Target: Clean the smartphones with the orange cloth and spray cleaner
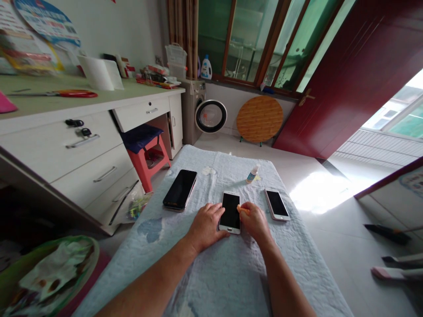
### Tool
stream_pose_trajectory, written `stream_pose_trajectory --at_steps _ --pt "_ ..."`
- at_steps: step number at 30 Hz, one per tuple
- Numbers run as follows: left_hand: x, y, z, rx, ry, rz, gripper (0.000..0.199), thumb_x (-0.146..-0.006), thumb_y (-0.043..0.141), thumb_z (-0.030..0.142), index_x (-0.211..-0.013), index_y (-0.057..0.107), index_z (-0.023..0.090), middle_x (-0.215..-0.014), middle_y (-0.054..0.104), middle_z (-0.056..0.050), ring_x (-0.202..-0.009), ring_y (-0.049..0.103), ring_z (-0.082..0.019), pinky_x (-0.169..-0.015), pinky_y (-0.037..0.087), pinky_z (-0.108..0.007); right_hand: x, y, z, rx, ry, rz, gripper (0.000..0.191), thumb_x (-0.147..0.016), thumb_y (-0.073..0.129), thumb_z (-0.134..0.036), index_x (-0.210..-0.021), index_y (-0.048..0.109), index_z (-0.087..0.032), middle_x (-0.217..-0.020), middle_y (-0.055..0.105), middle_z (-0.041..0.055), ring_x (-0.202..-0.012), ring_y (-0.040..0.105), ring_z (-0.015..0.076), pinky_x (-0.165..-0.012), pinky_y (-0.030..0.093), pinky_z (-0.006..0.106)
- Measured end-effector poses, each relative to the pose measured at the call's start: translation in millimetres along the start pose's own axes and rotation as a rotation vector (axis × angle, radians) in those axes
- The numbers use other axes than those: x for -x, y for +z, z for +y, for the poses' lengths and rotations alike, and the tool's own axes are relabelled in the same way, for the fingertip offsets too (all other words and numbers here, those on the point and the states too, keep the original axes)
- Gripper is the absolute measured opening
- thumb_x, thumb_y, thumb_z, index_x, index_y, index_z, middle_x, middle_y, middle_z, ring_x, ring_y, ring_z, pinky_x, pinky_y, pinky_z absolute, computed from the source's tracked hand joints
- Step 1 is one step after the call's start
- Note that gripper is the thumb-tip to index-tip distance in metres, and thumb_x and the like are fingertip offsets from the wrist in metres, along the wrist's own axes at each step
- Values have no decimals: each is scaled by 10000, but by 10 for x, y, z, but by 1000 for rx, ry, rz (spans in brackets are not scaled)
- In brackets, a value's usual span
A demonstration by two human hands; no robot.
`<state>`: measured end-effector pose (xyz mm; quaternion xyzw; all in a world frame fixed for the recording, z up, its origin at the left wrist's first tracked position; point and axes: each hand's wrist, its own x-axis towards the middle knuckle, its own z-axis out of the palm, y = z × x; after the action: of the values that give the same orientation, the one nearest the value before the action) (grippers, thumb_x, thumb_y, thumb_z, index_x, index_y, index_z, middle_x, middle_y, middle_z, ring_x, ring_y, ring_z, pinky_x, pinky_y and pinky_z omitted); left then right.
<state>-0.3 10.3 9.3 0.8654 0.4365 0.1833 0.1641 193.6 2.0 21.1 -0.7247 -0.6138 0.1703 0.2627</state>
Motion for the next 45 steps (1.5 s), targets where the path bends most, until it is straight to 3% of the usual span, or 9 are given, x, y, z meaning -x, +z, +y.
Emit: stream_pose_trajectory --at_steps 6,10,12,16,18,22,25,35,45 --pt "-5 13 -9 13 15 1 692 -701 712 557 -1251 562 166 -1338 552 -121 -1203 489 -299 -1037 384 -421 2 13 -3 -97 93 -48 234 -808 478 -348 -749 645 -194 -599 642 6 -605 582 153 -571 381 235" --pt "-8 18 -15 16 15 2 683 -699 716 555 -1243 567 170 -1333 556 -115 -1201 489 -298 -1035 386 -418 10 -12 -22 -4 -7 -40 146 -746 513 -238 -720 643 -178 -753 671 39 -710 585 150 -629 378 231" --pt "-9 15 -14 16 11 1 698 -695 717 562 -1248 564 164 -1337 552 -119 -1206 486 -299 -1038 383 -419 35 -53 -46 34 -33 -102 123 -729 537 -236 -670 626 -175 -749 669 42 -700 572 146 -613 365 230" --pt "-6 6 -8 16 5 -8 688 -703 714 551 -1250 565 162 -1345 547 -121 -1208 487 -297 -1036 385 -416 82 -146 -74 -26 35 -321 166 -740 551 -281 -611 598 -189 -553 622 2 -547 528 126 -510 313 223" --pt "-6 3 -5 14 5 -4 676 -704 713 549 -1246 570 171 -1342 550 -115 -1206 488 -301 -1033 386 -419 73 -164 -48 -39 40 -273 183 -755 540 -293 -620 607 -189 -546 621 1 -544 535 126 -519 325 223" --pt "-10 -2 1 6 7 -6 673 -700 715 552 -1233 577 166 -1332 557 -121 -1195 493 -305 -1031 388 -421 -23 -114 82 -13 22 73 224 -810 491 -312 -873 659 -178 -708 667 30 -669 583 153 -616 384 234" --pt "-10 -2 9 1 9 -3 658 -709 710 538 -1229 579 156 -1325 562 -125 -1196 493 -300 -1032 389 -415 -116 -31 163 29 -5 170 278 -836 468 -315 -951 676 -170 -840 666 60 -751 592 165 -671 402 243" --pt "-8 -2 22 5 10 17 649 -707 710 537 -1225 576 169 -1315 567 -120 -1188 500 -302 -1018 393 -416 -221 176 34 187 17 117 300 -873 443 -243 -927 728 -166 -917 615 77 -761 577 143 -669 382 225" --pt "-1 -3 65 -18 -10 17 627 -719 682 575 -1190 585 172 -1283 583 -125 -1183 501 -318 -989 408 -434 -84 60 86 76 50 16 277 -757 520 -271 -790 763 -142 -799 696 81 -755 626 185 -682 439 250"
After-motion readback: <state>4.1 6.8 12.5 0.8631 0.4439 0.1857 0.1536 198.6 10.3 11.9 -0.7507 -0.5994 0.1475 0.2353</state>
